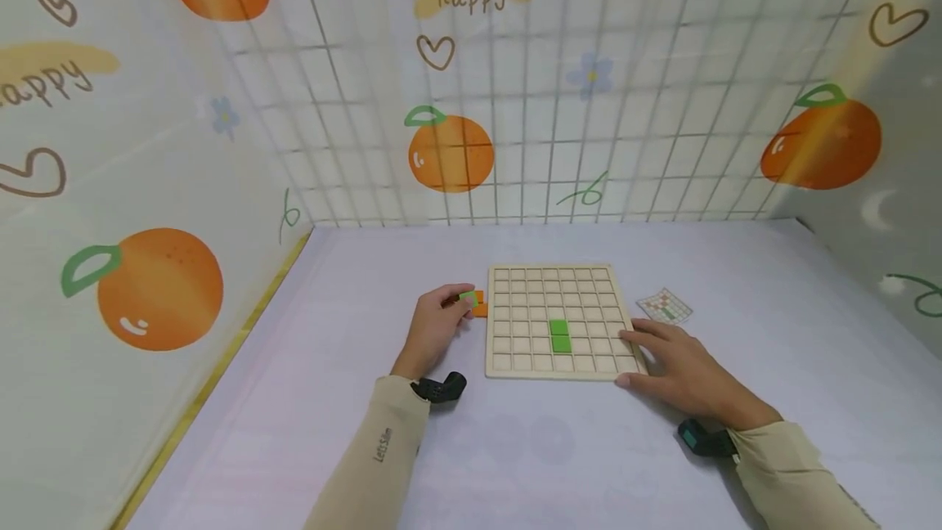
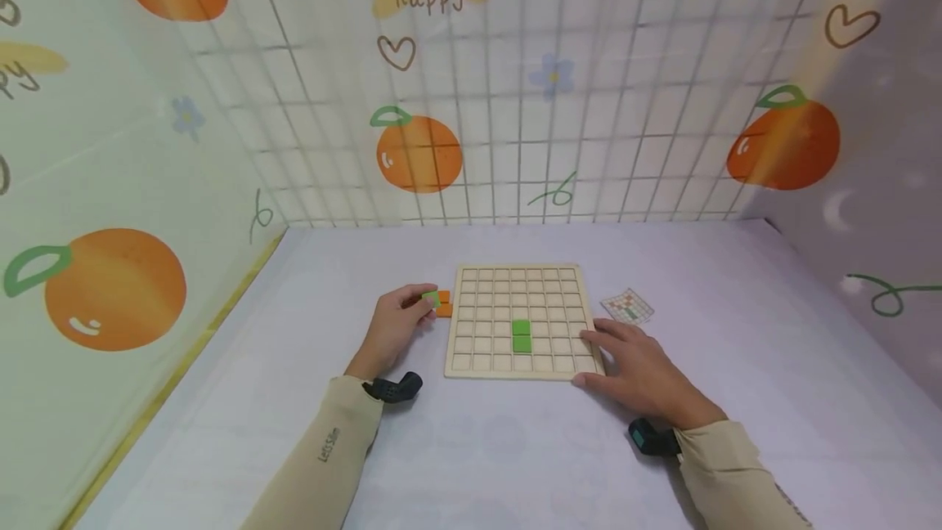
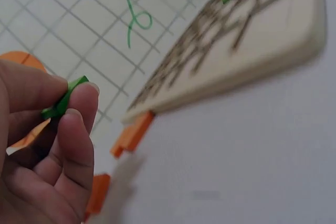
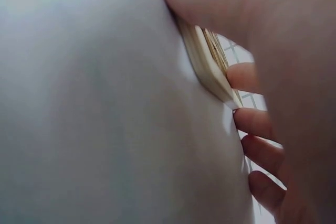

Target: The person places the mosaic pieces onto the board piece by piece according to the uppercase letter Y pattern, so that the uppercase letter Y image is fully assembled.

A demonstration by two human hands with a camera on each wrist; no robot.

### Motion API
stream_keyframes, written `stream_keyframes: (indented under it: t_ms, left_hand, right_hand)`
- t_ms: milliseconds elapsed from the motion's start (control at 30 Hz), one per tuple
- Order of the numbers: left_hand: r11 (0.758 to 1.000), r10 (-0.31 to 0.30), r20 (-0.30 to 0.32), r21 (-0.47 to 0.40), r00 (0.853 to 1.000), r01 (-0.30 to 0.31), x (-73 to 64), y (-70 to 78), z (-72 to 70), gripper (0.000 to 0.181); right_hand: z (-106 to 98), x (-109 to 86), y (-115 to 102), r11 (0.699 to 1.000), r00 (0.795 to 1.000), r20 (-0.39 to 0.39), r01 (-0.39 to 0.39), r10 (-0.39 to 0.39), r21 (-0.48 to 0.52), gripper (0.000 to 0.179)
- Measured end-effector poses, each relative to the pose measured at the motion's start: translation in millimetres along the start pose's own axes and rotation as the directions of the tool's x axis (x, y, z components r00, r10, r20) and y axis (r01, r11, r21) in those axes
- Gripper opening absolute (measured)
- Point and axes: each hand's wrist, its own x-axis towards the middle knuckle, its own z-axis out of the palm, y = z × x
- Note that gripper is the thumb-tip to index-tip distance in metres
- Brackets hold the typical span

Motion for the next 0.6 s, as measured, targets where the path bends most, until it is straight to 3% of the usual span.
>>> stream_keyframes:
  t_ms: [267, 600]
  left_hand:
    - [0.997, -0.017, 0.035, -0.072, 0.999, 0.02, -1.8, 7.5, 7.2, 0.035]
    - [0.995, -0.034, 0.043, -0.089, 0.998, 0.037, -2.7, 11.1, 13.3, 0.036]
  right_hand:
    - [-1, -0.7, 1, 0.999, 0.999, -0.009, 0.034, -0.034, -0.013, 0.077]
    - [0, -0.2, 2, 0.999, 0.999, -0.011, 0.044, -0.044, -0.007, 0.076]
